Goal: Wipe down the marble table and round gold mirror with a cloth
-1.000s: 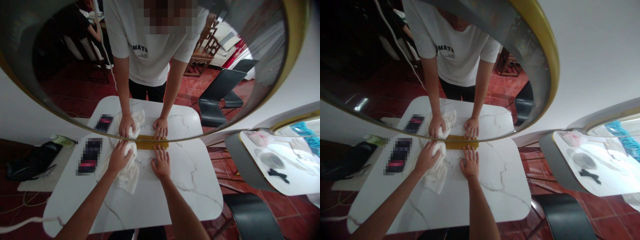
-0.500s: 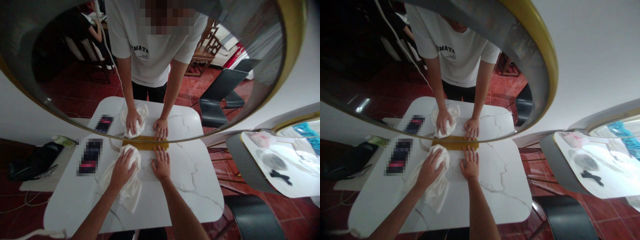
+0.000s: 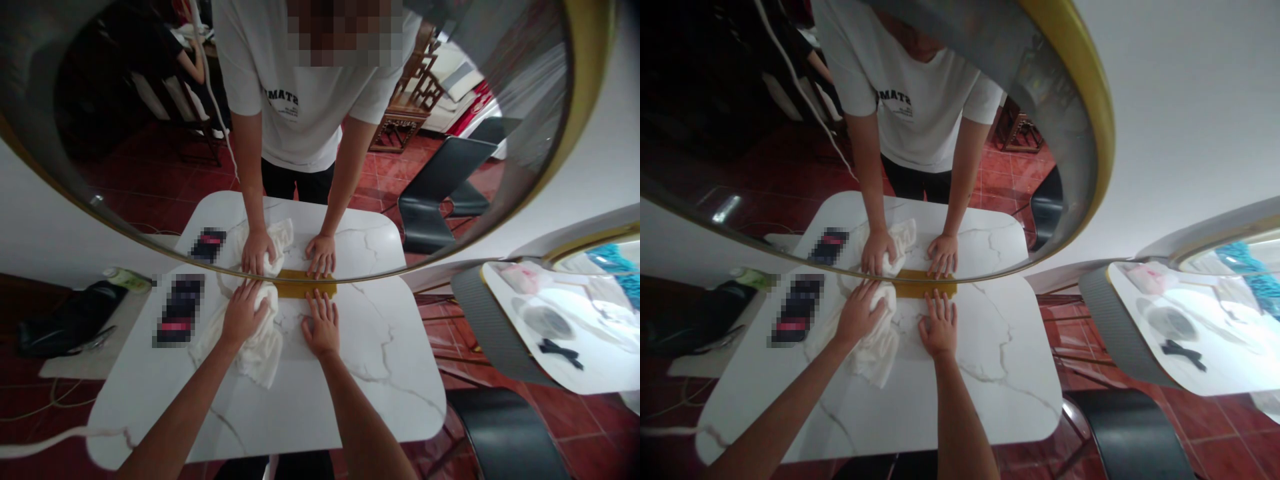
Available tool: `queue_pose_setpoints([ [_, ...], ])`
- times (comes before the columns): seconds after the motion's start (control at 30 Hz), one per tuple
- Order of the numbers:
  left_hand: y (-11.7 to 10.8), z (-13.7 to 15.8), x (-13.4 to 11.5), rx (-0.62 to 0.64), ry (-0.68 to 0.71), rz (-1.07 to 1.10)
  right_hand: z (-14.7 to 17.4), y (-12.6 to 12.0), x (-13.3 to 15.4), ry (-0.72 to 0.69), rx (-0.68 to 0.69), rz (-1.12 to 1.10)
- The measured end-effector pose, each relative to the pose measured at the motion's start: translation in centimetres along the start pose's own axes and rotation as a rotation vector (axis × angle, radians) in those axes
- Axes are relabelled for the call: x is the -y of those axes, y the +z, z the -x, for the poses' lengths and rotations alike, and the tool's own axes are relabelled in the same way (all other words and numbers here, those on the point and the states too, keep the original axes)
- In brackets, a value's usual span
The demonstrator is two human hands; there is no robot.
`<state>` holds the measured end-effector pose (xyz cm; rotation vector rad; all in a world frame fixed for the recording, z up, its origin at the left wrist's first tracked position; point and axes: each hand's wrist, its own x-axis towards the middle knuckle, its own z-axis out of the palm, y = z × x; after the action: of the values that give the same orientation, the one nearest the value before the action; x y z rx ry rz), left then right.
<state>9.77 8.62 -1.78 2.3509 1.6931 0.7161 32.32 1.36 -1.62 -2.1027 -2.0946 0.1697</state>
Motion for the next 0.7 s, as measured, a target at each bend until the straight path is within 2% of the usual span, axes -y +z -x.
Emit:
queue_pose_setpoints([
  [0.2, 0.2, -0.2, 0.4, -0.055, -0.078, -0.003, 0.1, -0.1, 0.0, -0.008, 0.002, -0.011],
  [0.33, 0.0, 0.3, -0.4, -0.064, -0.051, 0.021, 0.1, 0.0, 0.0, -0.011, -0.007, -0.015],
  [0.53, -1.1, 3.1, -2.1, 0.0, 0.009, 0.031, 0.2, -0.1, 0.0, -0.013, -0.015, -0.009],
  [0.7, -1.6, 5.3, -3.0, 0.107, 0.123, 0.037, 0.2, -0.1, 0.0, -0.01, -0.013, -0.01],
])
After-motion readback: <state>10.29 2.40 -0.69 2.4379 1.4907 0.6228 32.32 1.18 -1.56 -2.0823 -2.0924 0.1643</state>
